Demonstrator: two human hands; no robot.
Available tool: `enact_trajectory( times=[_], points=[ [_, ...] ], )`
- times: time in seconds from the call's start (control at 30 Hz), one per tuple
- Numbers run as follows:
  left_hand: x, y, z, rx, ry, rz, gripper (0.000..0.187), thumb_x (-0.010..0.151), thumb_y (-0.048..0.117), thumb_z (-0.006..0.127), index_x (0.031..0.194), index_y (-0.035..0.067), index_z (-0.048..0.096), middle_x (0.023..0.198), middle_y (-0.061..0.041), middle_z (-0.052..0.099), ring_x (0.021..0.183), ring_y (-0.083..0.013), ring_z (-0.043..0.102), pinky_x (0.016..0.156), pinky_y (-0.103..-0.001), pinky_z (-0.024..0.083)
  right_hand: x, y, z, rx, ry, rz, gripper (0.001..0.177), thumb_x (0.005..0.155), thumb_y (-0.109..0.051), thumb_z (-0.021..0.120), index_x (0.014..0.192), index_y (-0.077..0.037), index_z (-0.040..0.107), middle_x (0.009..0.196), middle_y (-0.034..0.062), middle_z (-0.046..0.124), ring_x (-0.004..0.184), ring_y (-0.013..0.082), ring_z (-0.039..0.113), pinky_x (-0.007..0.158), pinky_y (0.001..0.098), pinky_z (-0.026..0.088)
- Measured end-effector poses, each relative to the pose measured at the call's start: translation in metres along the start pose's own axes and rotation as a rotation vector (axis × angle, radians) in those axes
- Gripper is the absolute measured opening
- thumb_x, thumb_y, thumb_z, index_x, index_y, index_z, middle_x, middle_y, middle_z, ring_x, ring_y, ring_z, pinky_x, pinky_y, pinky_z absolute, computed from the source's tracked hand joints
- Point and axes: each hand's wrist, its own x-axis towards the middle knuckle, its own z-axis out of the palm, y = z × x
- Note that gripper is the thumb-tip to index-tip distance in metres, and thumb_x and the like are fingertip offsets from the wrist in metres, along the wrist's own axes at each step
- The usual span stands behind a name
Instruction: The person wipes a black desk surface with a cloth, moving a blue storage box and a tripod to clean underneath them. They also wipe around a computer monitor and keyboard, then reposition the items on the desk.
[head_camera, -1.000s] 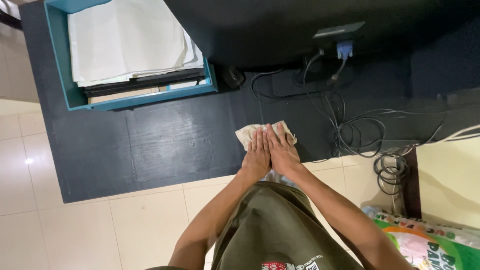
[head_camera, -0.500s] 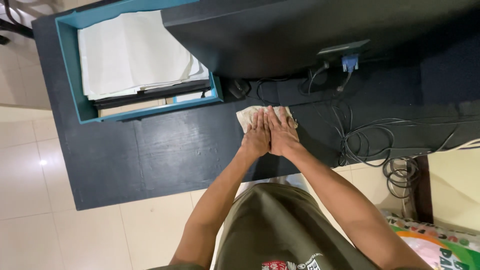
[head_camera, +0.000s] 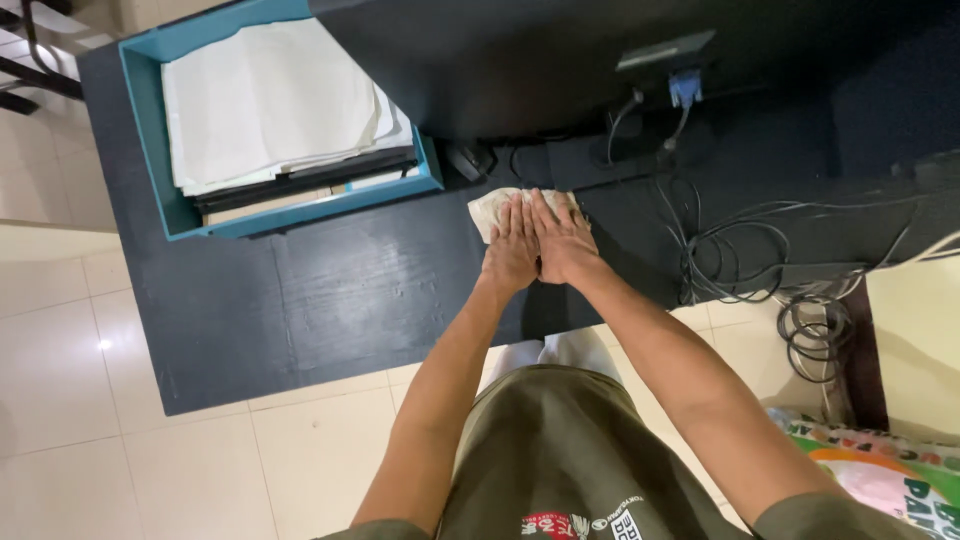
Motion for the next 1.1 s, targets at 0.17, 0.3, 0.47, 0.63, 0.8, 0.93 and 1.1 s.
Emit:
enact_trajectory(
  times=[0.17, 0.3, 0.47, 0.63, 0.8, 0.93, 1.1],
  points=[
    [-0.055, 0.025, -0.033, -0.07, -0.098, -0.012, 0.097, 0.086, 0.033, 0.065, 0.16, -0.004, 0.013, 0.169, -0.026, 0.007, 0.157, -0.0436, 0.01, 0.121, -0.057, 0.028, -0.027, 0.003, 0.024, -0.073, 0.034, -0.085, 0.113, 0.074, -0.034, 0.078, 0.163, -0.006, 0.014, 0.172, 0.0092, -0.001, 0.156, 0.0406, -0.002, 0.125, 0.052, 0.015],
    [-0.091, 0.045, -0.004, -0.012, 0.083, -0.001, 0.092, 0.09, 0.029, 0.062, 0.161, -0.008, 0.015, 0.168, -0.028, 0.011, 0.156, -0.0463, 0.012, 0.119, -0.062, 0.026, -0.058, 0.002, 0.06, -0.027, 0.119, -0.163, 0.105, 0.072, -0.022, 0.073, 0.161, -0.002, 0.021, 0.172, 0.013, 0.01, 0.157, 0.0425, 0.003, 0.125, 0.0496, 0.017],
    [-0.136, 0.067, -0.004, -0.116, -0.032, 0.039, 0.091, 0.088, 0.029, 0.061, 0.157, -0.009, 0.015, 0.165, -0.031, 0.012, 0.154, -0.0475, 0.011, 0.119, -0.062, 0.022, -0.108, 0.002, 0.103, 0.129, 0.303, -0.18, 0.09, 0.076, -0.013, 0.066, 0.157, -0.002, 0.028, 0.17, 0.0129, 0.016, 0.157, 0.0414, 0.008, 0.124, 0.0529, 0.019],
    [-0.15, 0.075, 0.013, -0.176, 0.136, 0.108, 0.081, 0.094, 0.022, 0.056, 0.16, -0.008, 0.02, 0.167, -0.029, 0.019, 0.156, -0.0454, 0.017, 0.122, -0.06, 0.024, -0.15, 0.01, 0.112, 0.355, 0.464, -0.19, 0.086, 0.076, -0.001, 0.058, 0.157, 0.006, 0.029, 0.168, 0.0197, 0.017, 0.156, 0.0418, 0.013, 0.125, 0.0524, 0.02],
    [-0.146, 0.093, 0.0, -0.289, 0.033, 0.093, 0.077, 0.094, 0.026, 0.054, 0.157, -0.007, 0.024, 0.164, -0.029, 0.018, 0.154, -0.0461, 0.017, 0.121, -0.062, 0.021, -0.159, 0.02, 0.135, 0.398, 0.525, -0.152, 0.072, 0.088, -0.001, 0.058, 0.154, 0.008, 0.03, 0.167, 0.0264, 0.015, 0.155, 0.0414, 0.016, 0.124, 0.0457, 0.023],
    [-0.135, 0.102, 0.013, -0.233, 0.005, 0.139, 0.074, 0.095, 0.026, 0.053, 0.156, -0.006, 0.026, 0.165, -0.03, 0.017, 0.153, -0.0467, 0.017, 0.119, -0.062, 0.022, -0.155, 0.017, 0.141, 0.37, 0.522, -0.062, 0.071, 0.089, -0.004, 0.056, 0.152, 0.013, 0.028, 0.168, 0.0277, 0.014, 0.157, 0.0412, 0.016, 0.126, 0.0447, 0.024],
    [-0.119, 0.106, 0.019, -0.193, 0.062, 0.137, 0.07, 0.098, 0.03, 0.051, 0.154, -0.007, 0.032, 0.166, -0.028, 0.019, 0.154, -0.0461, 0.018, 0.12, -0.062, 0.023, -0.138, 0.018, 0.143, 0.357, 0.538, 0.018, 0.075, 0.091, -0.012, 0.058, 0.153, 0.015, 0.026, 0.165, 0.0296, 0.012, 0.155, 0.0453, 0.013, 0.125, 0.0497, 0.02]
  ],
)
